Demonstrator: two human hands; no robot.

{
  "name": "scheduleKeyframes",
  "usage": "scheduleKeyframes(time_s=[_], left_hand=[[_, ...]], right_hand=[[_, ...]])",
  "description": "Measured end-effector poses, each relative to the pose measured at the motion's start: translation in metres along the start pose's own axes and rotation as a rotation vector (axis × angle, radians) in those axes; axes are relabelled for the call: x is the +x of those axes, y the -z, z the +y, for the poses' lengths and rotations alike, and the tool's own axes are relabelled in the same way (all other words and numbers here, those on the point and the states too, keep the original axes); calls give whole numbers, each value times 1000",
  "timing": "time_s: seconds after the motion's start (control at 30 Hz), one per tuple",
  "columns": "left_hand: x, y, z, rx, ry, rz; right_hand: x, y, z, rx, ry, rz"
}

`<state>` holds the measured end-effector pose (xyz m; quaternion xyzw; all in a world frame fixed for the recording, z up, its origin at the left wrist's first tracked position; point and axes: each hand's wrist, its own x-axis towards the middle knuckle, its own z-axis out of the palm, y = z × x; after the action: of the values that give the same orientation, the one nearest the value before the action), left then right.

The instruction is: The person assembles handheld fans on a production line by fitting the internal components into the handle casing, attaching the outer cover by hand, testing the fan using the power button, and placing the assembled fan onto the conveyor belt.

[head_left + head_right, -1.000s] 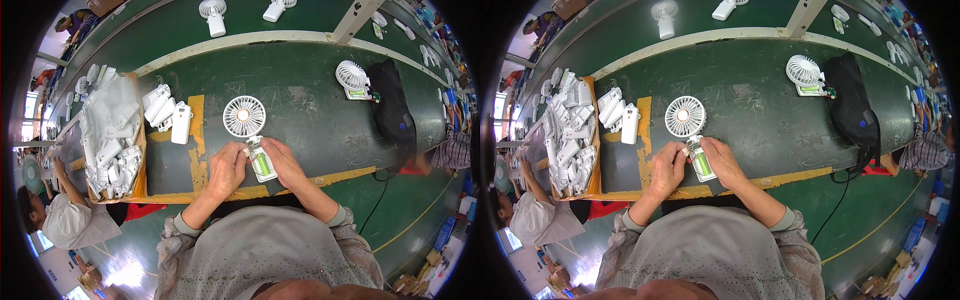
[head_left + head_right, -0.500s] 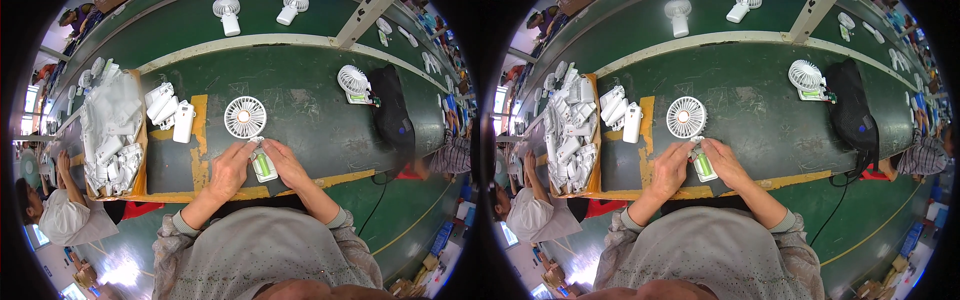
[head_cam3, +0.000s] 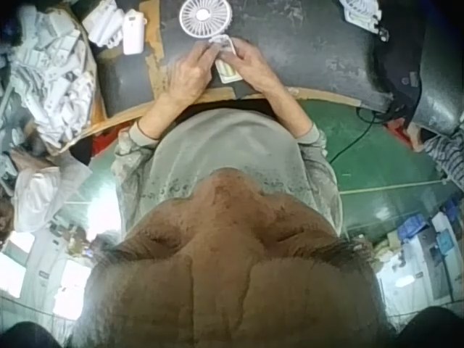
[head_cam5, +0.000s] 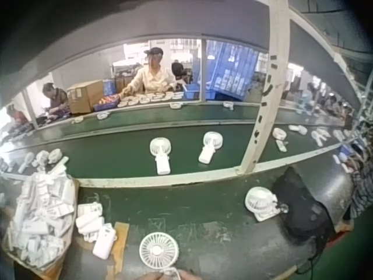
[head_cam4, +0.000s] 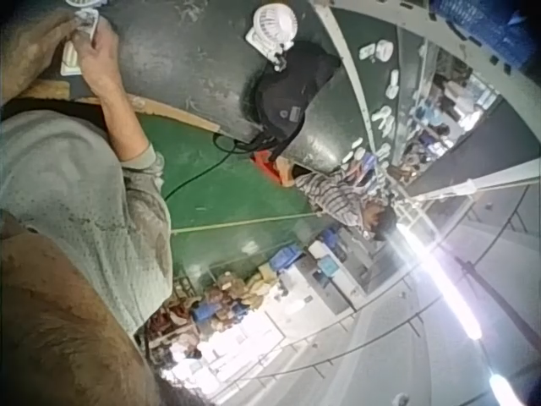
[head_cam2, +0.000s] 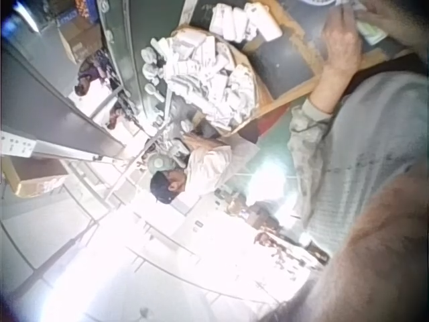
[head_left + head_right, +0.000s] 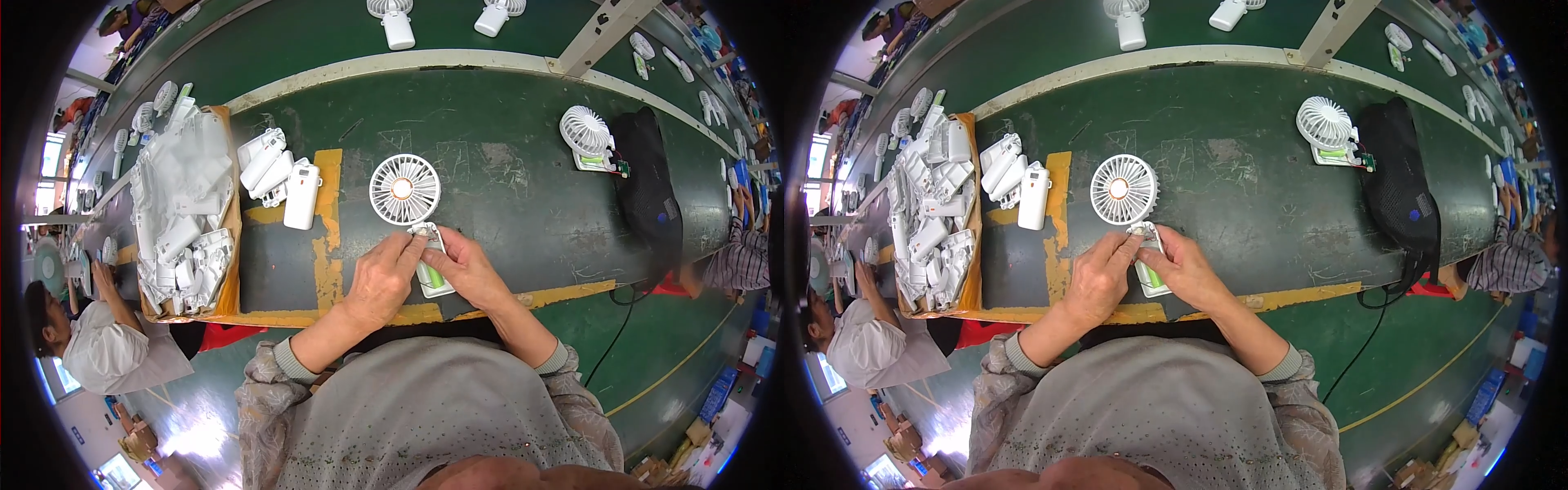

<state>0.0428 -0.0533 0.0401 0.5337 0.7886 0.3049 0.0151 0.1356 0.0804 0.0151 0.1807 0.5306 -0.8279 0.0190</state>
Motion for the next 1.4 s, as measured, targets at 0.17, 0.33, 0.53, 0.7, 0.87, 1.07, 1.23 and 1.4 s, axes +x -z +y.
scheduleKeyframes(time_s=[0.17, 0.33, 0.53, 0.7, 0.87, 1.07, 1.23, 1.4], left_hand=[[2, 2, 0, -28, 29, -40], [4, 2, -2, -102, 70, -25], [2, 0, -7, -192, 86, 25], [2, 1, -8, -210, 82, 30], [3, 2, -5, -86, 9, 14], [3, 5, 0, -29, 16, -71], [6, 8, 0, 3, -2, -136], [11, 13, 3, 16, -9, -196]], right_hand=[[1, 2, 2, 33, -9, -8], [2, 1, -2, 59, -34, -8], [3, 2, 1, 81, -46, -9], [4, 3, 2, 81, -37, -9], [3, 2, 6, 41, -24, 25], [1, 0, 8, 8, 23, 28], [1, -1, 10, -52, 33, 51], [1, -1, 13, -336, 127, 108]])
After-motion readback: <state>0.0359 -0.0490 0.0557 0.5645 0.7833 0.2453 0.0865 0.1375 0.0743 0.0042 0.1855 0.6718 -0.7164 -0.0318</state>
